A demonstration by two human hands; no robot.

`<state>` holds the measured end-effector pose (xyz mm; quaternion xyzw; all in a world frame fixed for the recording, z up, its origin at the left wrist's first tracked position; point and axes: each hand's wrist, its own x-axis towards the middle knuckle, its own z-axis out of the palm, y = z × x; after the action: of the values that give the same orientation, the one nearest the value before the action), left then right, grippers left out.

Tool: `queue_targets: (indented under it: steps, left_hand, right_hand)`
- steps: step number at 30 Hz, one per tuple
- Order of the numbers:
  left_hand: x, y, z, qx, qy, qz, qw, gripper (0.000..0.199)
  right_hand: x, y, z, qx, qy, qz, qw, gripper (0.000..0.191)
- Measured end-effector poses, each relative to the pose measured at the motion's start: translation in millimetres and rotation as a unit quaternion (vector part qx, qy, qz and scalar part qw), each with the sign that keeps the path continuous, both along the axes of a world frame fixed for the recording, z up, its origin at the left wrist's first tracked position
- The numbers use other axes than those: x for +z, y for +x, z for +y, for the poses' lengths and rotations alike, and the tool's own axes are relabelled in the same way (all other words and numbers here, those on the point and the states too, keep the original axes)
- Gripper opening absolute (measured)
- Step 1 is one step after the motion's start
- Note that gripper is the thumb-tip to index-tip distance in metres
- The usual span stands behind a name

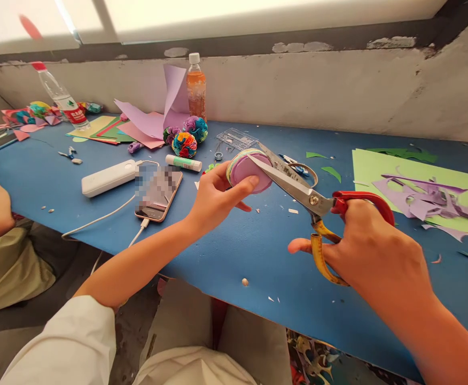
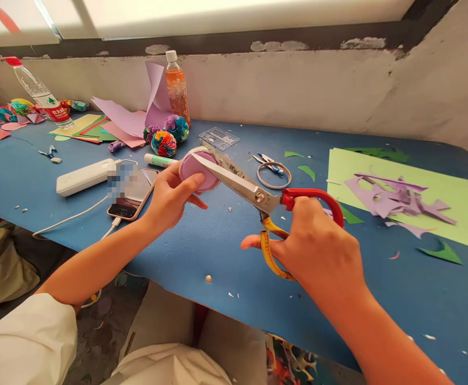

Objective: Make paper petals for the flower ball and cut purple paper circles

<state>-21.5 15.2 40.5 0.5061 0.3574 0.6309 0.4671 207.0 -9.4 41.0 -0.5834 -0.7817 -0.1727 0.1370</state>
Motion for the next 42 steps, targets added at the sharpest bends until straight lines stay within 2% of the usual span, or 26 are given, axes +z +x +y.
queue_targets:
  steps: [4, 8, 12, 18, 24, 26, 28, 31, 33, 36, 39, 42]
  left_hand:
    - [0.9, 0, 0, 0.003, -0.017, 0.015, 1.0, 0.03]
    - [3.4, 1, -1, 0.005, -0.023, 0.013, 1.0, 0.028]
    - [5.5, 3, -1, 0.007, -0.043, 0.008, 0.999, 0.027]
    - [4.9, 5, -1, -0.001, -0.043, 0.001, 0.999, 0.023]
    - [6.0, 3, -2, 0.0, -0.044, 0.004, 0.999, 0.024]
    - [5.9, 3, 0, -0.011, -0.045, -0.006, 0.999, 0.027]
    - [5.4, 2, 2, -0.025, -0.04, -0.022, 0.999, 0.032]
    - [4.1, 0, 4, -0.03, -0.014, -0.033, 0.999, 0.033]
    - [3.2, -2, 5, -0.025, 0.006, -0.033, 0.999, 0.03]
    - [3.2, -3, 4, -0.03, 0.016, -0.052, 0.998, 0.029]
    - [5.4, -2, 2, -0.055, -0.012, -0.064, 0.996, 0.036]
    - [7.6, -1, 2, -0.061, -0.019, -0.044, 0.997, 0.038]
  right_hand:
    - [-3.4, 1, -1, 0.003, 0.04, -0.034, 0.999, 0.077]
    - [-5.2, 0, 2, -0.001, 0.038, -0.029, 0.999, 0.075]
    - [-12.3, 4, 6, 0.041, 0.021, -0.023, 0.999, 0.076]
    - [-27.5, 16, 10, 0.095, 0.04, -0.088, 0.991, 0.073]
    - [-22.8, 12, 7, 0.094, 0.079, -0.115, 0.986, 0.071]
    - [-16.6, 8, 9, 0.071, 0.053, -0.079, 0.993, 0.068]
    - [-7.5, 2, 12, 0.032, -0.031, -0.003, 0.999, 0.067]
    - [7.6, -10, 17, -0.029, -0.192, 0.126, 0.973, 0.068]
    - [14.0, -16, 19, -0.054, -0.236, 0.168, 0.956, 0.066]
    - [13.9, -16, 20, -0.067, -0.241, 0.179, 0.951, 0.06]
    - [8.0, -9, 19, -0.02, -0.223, 0.197, 0.954, 0.055]
    - [6.6, -3, 20, 0.016, -0.174, 0.191, 0.966, 0.056]
